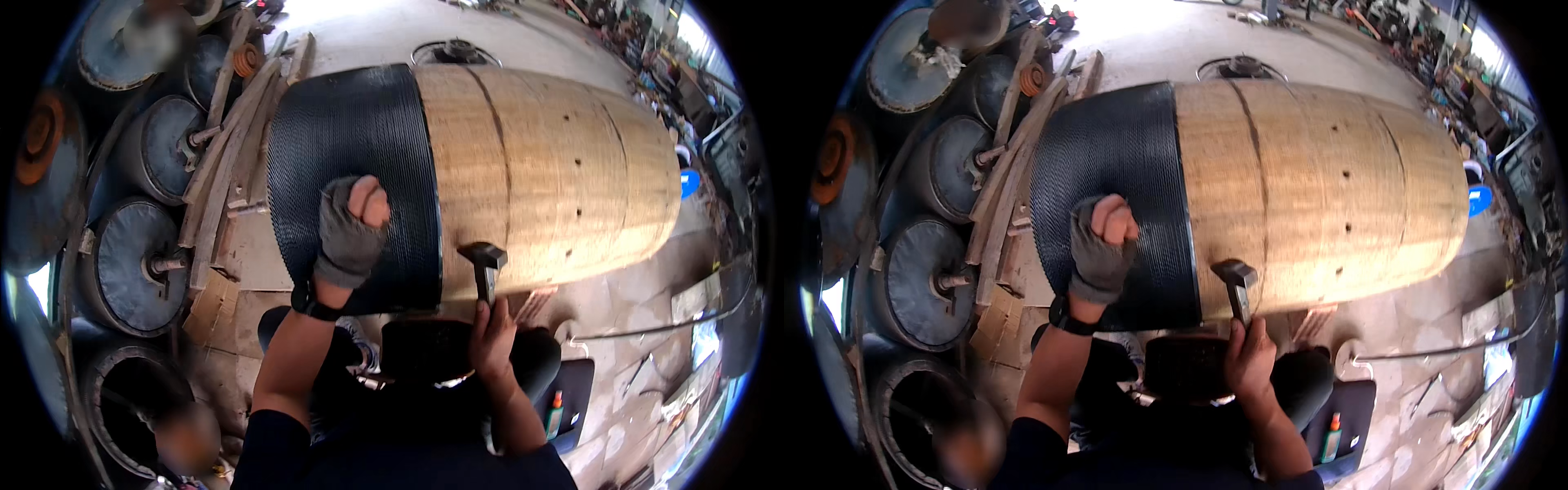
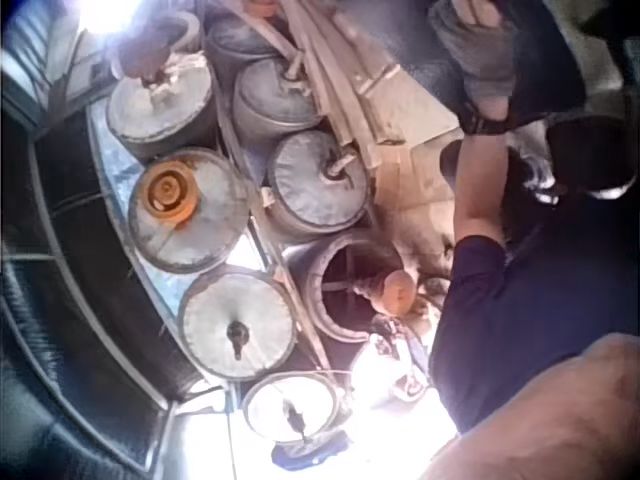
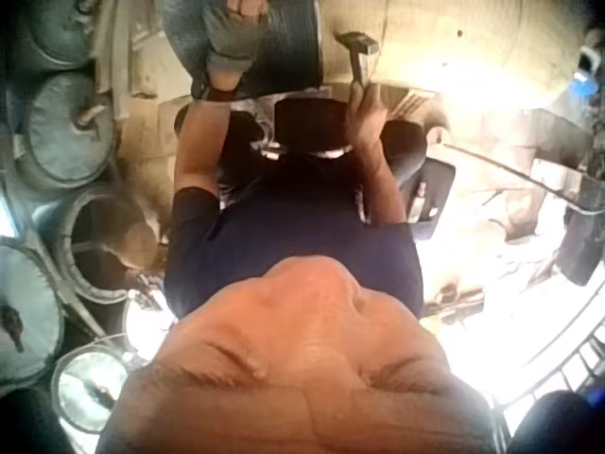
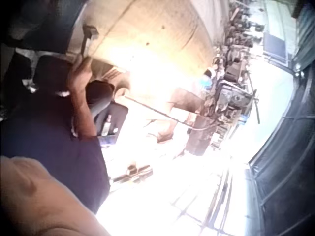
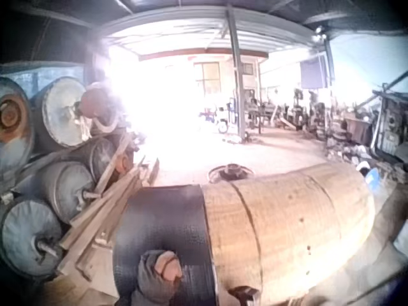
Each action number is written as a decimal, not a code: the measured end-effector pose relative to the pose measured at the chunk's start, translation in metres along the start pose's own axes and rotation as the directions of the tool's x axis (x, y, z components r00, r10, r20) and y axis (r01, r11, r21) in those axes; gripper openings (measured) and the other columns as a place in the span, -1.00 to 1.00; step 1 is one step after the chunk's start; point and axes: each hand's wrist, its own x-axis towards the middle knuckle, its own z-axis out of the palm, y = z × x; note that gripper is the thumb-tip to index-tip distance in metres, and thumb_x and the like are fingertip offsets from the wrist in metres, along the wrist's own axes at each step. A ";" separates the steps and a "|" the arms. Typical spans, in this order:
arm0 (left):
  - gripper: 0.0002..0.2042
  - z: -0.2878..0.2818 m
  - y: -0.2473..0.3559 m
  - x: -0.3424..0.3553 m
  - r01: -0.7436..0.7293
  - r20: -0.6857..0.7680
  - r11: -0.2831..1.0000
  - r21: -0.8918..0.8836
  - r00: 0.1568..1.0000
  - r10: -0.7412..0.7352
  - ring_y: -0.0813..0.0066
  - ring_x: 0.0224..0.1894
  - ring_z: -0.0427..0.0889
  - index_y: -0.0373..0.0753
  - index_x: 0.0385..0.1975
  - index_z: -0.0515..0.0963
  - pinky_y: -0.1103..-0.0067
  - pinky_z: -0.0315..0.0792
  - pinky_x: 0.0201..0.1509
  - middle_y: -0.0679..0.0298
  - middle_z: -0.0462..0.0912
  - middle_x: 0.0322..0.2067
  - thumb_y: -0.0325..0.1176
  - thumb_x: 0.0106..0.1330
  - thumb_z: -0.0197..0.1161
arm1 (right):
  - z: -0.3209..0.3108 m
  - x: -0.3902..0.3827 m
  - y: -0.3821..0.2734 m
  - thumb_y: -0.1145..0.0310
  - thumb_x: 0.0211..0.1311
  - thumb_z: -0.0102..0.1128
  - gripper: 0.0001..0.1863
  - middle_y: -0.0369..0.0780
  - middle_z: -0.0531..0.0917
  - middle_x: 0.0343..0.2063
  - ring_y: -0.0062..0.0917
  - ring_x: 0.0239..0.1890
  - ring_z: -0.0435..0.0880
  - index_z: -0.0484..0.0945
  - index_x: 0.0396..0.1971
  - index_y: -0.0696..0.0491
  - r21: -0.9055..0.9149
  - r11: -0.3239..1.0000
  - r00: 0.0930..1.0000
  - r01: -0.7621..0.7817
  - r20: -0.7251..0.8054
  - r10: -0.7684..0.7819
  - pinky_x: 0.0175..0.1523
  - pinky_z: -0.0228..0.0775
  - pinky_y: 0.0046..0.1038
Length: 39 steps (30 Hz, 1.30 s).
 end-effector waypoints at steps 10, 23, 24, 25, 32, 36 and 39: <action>-0.72 -0.015 0.094 -0.010 0.152 0.172 0.924 -0.351 0.980 -0.096 0.19 -0.33 0.57 -0.22 -0.17 0.51 0.31 0.44 -0.22 0.16 0.60 -0.29 -0.60 0.10 0.26 | -0.006 -0.007 0.005 0.28 0.45 0.11 -0.79 0.07 0.57 -0.57 0.10 -0.50 0.58 0.44 -0.28 0.13 0.155 0.987 0.999 -0.046 -0.006 0.047 -0.44 0.39 -0.07; -0.43 0.002 0.093 -0.048 0.362 0.452 0.810 -0.461 0.881 -0.136 0.15 -0.36 0.55 -0.28 0.16 0.38 0.26 0.42 -0.25 0.22 0.57 -0.37 -0.60 0.03 0.23 | 0.001 -0.018 0.011 0.28 0.47 0.09 -0.74 0.07 0.51 -0.61 0.11 -0.54 0.51 0.40 -0.36 0.15 0.190 0.982 1.000 -0.004 0.003 0.003 -0.47 0.30 -0.11; -0.43 0.004 0.094 -0.044 0.367 0.446 0.818 -0.443 0.882 -0.154 0.14 -0.36 0.55 -0.28 0.15 0.38 0.26 0.41 -0.23 0.21 0.57 -0.38 -0.60 0.03 0.23 | 0.001 -0.018 0.011 0.28 0.47 0.09 -0.75 0.07 0.52 -0.61 0.10 -0.53 0.52 0.41 -0.35 0.16 0.174 0.985 1.000 -0.009 0.013 0.007 -0.46 0.31 -0.11; -0.43 0.009 0.099 -0.040 0.372 0.440 0.826 -0.424 0.882 -0.172 0.14 -0.36 0.54 -0.29 0.15 0.38 0.25 0.40 -0.22 0.20 0.57 -0.38 -0.59 0.03 0.23 | 0.000 -0.018 0.010 0.28 0.47 0.09 -0.75 0.07 0.53 -0.60 0.10 -0.52 0.53 0.41 -0.34 0.16 0.158 0.987 1.000 -0.014 0.024 0.010 -0.45 0.33 -0.11; -0.41 0.086 0.074 -0.124 0.551 0.598 0.773 -0.314 0.748 -0.290 0.11 -0.31 0.55 -0.32 0.18 0.36 0.24 0.39 -0.15 0.14 0.57 -0.36 -0.52 0.04 0.26 | -0.010 -0.016 -0.010 0.37 0.45 0.06 -0.84 0.03 0.55 -0.58 0.04 -0.52 0.57 0.44 -0.25 0.17 0.214 0.974 0.995 0.076 -0.079 -0.061 -0.41 0.39 -0.14; -0.40 0.017 0.111 -0.031 0.302 0.315 0.900 -0.313 0.928 -0.201 0.15 -0.37 0.55 -0.33 0.20 0.34 0.25 0.39 -0.14 0.15 0.56 -0.37 -0.55 0.06 0.25 | -0.011 -0.012 -0.008 0.39 0.45 0.05 -0.86 0.01 0.53 -0.60 -0.02 -0.54 0.58 0.43 -0.23 0.18 0.127 0.987 0.995 0.094 -0.033 -0.090 -0.42 0.38 -0.16; -0.41 0.002 0.115 -0.020 0.339 0.304 0.842 -0.419 0.926 -0.222 0.27 -0.44 0.55 -0.32 0.24 0.33 0.33 0.44 -0.24 0.18 0.54 -0.39 -0.59 0.11 0.23 | -0.011 -0.013 -0.003 0.37 0.46 0.03 -0.84 -0.01 0.51 -0.62 -0.07 -0.58 0.56 0.43 -0.23 0.18 0.138 0.985 0.993 0.104 -0.063 -0.096 -0.44 0.36 -0.19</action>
